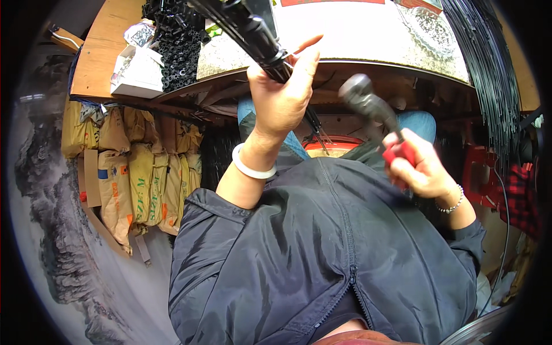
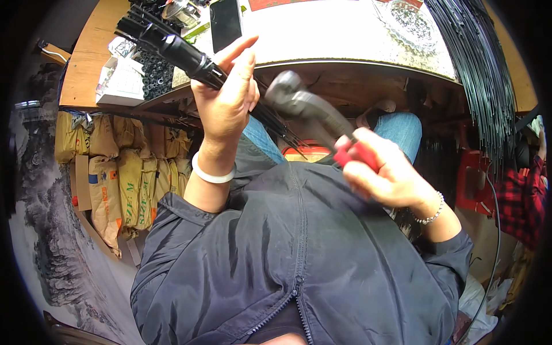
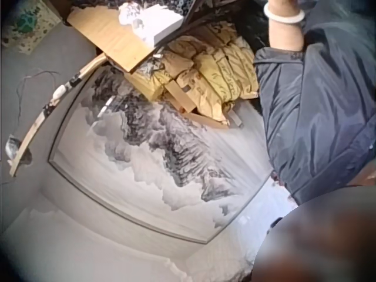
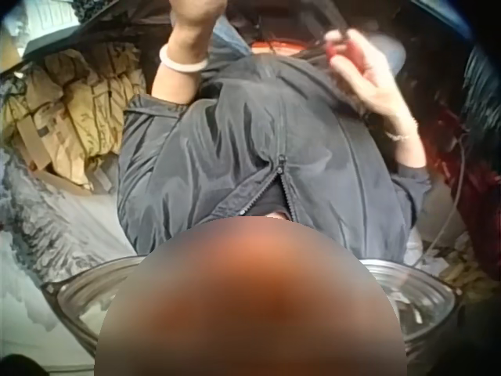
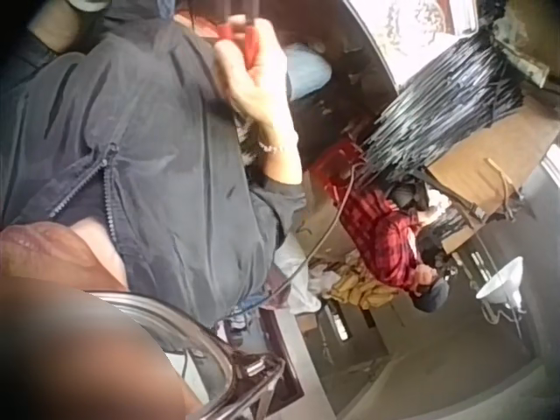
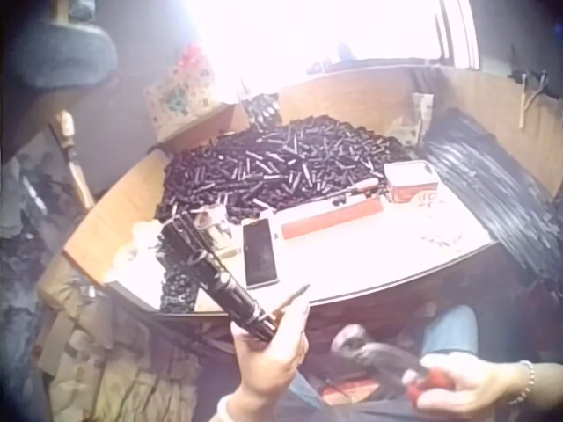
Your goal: Assembling small components onto wire or rod bundles using pliers at a manufacturing workstation.
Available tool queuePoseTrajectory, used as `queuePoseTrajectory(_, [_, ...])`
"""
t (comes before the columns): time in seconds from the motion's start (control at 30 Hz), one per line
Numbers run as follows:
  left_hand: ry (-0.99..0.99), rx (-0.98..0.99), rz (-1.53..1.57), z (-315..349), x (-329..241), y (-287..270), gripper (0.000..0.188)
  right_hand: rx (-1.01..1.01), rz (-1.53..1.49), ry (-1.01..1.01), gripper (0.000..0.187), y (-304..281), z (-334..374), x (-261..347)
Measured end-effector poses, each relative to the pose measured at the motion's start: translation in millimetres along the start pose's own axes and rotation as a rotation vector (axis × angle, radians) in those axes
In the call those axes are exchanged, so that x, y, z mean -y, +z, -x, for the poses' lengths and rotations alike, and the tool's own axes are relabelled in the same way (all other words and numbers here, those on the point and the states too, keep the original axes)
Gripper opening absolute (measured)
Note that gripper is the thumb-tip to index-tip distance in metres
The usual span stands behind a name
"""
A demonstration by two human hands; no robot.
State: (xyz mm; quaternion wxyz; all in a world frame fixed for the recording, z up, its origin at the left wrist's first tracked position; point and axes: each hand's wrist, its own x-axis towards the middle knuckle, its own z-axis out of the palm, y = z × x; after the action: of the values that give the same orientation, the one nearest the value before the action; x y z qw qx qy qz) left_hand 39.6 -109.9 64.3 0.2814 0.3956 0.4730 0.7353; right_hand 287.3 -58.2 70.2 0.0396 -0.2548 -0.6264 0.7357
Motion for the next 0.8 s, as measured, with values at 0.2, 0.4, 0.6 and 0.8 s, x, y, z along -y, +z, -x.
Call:
queuePoseTrajectory(0.2, [0.046, 0.076, -0.087, 7, 2, 9, 0.023, -0.09, 0.261, -0.261, 0.039, 2, -14, 8])
queuePoseTrajectory(0.4, [0.095, 0.12, -0.085, 7, 6, 9, 0.007, -0.061, 0.332, -0.236, 0.043, 1, -15, 23])
queuePoseTrajectory(0.6, [0.135, 0.111, -0.147, 7, 11, 6, 0.013, -0.181, 0.569, -0.333, 0.043, 4, -12, 40])
queuePoseTrajectory(0.8, [0.078, 0.103, -0.15, 9, 8, 10, 0.009, -0.237, 0.769, -0.338, 0.043, 5, -9, 39])
